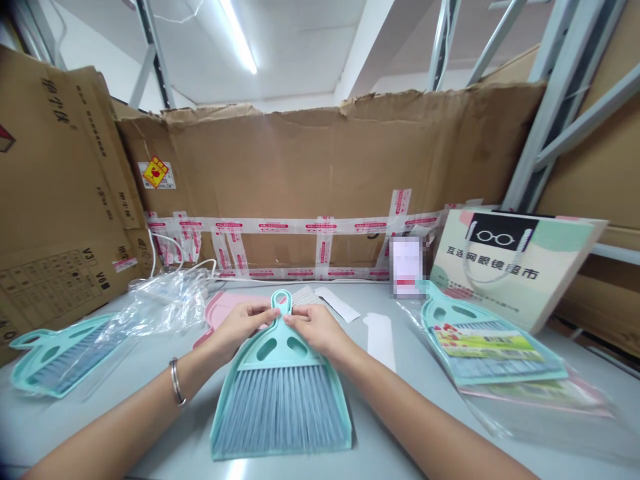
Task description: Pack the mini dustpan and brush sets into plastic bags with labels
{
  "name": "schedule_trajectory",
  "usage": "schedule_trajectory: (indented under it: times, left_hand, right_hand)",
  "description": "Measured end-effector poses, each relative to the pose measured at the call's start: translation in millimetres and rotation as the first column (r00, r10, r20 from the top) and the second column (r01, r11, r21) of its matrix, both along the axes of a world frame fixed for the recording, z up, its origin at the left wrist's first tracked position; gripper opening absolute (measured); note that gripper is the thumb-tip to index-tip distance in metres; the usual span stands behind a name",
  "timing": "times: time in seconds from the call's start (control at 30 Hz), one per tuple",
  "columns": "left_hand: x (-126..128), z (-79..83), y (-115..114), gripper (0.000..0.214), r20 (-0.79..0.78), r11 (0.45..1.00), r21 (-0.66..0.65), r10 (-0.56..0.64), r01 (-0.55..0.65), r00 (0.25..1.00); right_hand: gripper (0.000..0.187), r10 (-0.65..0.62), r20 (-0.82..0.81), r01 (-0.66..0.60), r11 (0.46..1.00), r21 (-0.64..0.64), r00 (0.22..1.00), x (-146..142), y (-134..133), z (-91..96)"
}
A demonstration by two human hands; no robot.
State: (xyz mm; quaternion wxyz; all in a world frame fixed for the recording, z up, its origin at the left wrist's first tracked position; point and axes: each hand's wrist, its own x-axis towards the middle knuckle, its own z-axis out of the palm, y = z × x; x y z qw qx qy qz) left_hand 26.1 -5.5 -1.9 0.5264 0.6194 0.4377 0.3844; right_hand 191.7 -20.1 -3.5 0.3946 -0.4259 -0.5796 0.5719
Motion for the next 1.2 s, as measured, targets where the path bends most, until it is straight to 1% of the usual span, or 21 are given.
schedule_trajectory:
  times: [0.1,0.17,0.23,0.3,0.37,0.43,0.47,0.5,0.53,0.57,0.6,0.63,0.67,0.7,0.73,0.8,0.9,0.97,1.07,1.13,1.2]
  left_hand:
    - [-0.8,-7.0,2.6,0.040,0.066,0.997,-0.071,-0.002,0.006,0.998]
    - [-0.6,-7.5,1.9,0.041,0.073,0.997,-0.074,0.004,0.001,0.997]
    - [-1.6,-4.3,-1.2,0.043,0.044,0.998,-0.056,-0.011,0.013,0.999]
    - [-4.4,0.6,-5.9,0.047,-0.001,0.994,-0.073,-0.076,0.076,0.997]
    - [-7.9,4.9,-10.1,0.053,-0.036,0.976,-0.120,-0.185,0.180,0.982]
    - [-10.6,7.0,-12.1,0.054,-0.050,0.956,-0.160,-0.258,0.248,0.965]
    - [-11.5,7.0,-12.0,0.052,-0.052,0.952,-0.169,-0.269,0.257,0.962]
    - [-12.1,6.4,-11.0,0.050,-0.055,0.953,-0.175,-0.259,0.246,0.964]
    - [-12.7,5.3,-9.5,0.048,-0.056,0.958,-0.181,-0.234,0.220,0.971]
    - [-13.5,4.0,-7.4,0.046,-0.054,0.964,-0.184,-0.203,0.190,0.978]
    - [-14.8,2.7,-5.0,0.045,-0.049,0.971,-0.180,-0.169,0.158,0.984]
    - [-16.4,1.8,-2.4,0.045,-0.044,0.978,-0.174,-0.129,0.120,0.991]
    - [-18.6,1.3,0.1,0.045,-0.037,0.983,-0.165,-0.086,0.078,0.996]
    - [-21.0,1.4,2.5,0.044,-0.031,0.987,-0.158,-0.046,0.040,0.998]
    - [-23.6,2.0,4.5,0.044,-0.025,0.989,-0.151,-0.010,0.006,1.000]
    - [-28.1,4.5,7.3,0.044,-0.017,0.989,-0.144,0.039,-0.041,0.999]
    - [-31.0,8.5,7.6,0.047,0.002,0.988,-0.145,0.054,-0.053,0.999]
    - [-30.4,10.3,5.8,0.048,0.006,0.988,-0.145,0.043,-0.042,0.999]
    - [-28.7,11.0,3.3,0.046,-0.016,0.991,-0.134,0.027,-0.028,1.000]
    - [-28.1,10.5,3.1,0.045,-0.026,0.992,-0.125,0.021,-0.024,0.999]
    - [-27.9,9.6,4.0,0.044,-0.019,0.991,-0.128,0.027,-0.029,0.999]
  right_hand:
    - [0.042,-0.010,-0.018,0.009,0.999,-0.031,1.000,-1.4,-1.7,-1.3]
    - [0.040,-0.005,-0.030,0.004,0.999,-0.038,1.000,0.4,-1.0,-1.3]
    - [0.038,-0.016,-0.050,0.015,1.000,-0.026,0.999,3.6,0.4,0.0]
    - [0.037,-0.073,-0.062,0.073,0.997,0.007,0.995,6.7,1.7,2.3]
    - [0.038,-0.131,-0.068,0.134,0.990,0.040,0.989,8.6,2.2,4.8]
    - [0.041,-0.119,-0.088,0.123,0.992,0.042,0.989,10.1,3.3,6.3]
    - [0.042,-0.099,-0.102,0.103,0.994,0.035,0.990,11.8,4.9,6.5]
    - [0.043,-0.096,-0.112,0.100,0.994,0.034,0.989,15.0,7.8,6.2]
    - [0.044,-0.118,-0.111,0.124,0.991,0.047,0.987,20.4,12.0,5.4]
    - [0.043,-0.172,-0.089,0.179,0.981,0.077,0.981,28.3,17.5,4.3]
    - [0.041,-0.254,-0.042,0.257,0.957,0.132,0.966,38.9,24.2,2.7]
    - [0.040,-0.356,0.038,0.340,0.915,0.215,0.934,51.7,31.6,0.8]
    - [0.038,-0.444,0.145,0.387,0.871,0.304,0.884,66.1,39.1,-1.5]
    - [0.037,-0.525,0.279,0.394,0.822,0.411,0.804,81.2,46.1,-4.1]
    - [0.036,-0.572,0.432,0.352,0.798,0.488,0.698,95.8,52.1,-7.1]
    - [0.034,-0.578,0.571,0.308,0.808,0.503,0.583,120.0,59.4,-13.7]
    - [0.039,-0.493,0.716,0.256,0.869,0.423,0.494,138.1,59.5,-23.5]
    - [0.049,-0.425,0.792,0.222,0.905,0.362,0.439,140.6,55.9,-27.6]
    - [0.060,-0.342,0.862,0.195,0.938,0.287,0.375,139.5,51.4,-28.6]
    - [0.059,-0.295,0.892,0.190,0.951,0.242,0.342,138.6,50.5,-26.6]
    - [0.048,-0.265,0.910,0.185,0.959,0.214,0.319,137.9,51.3,-23.3]
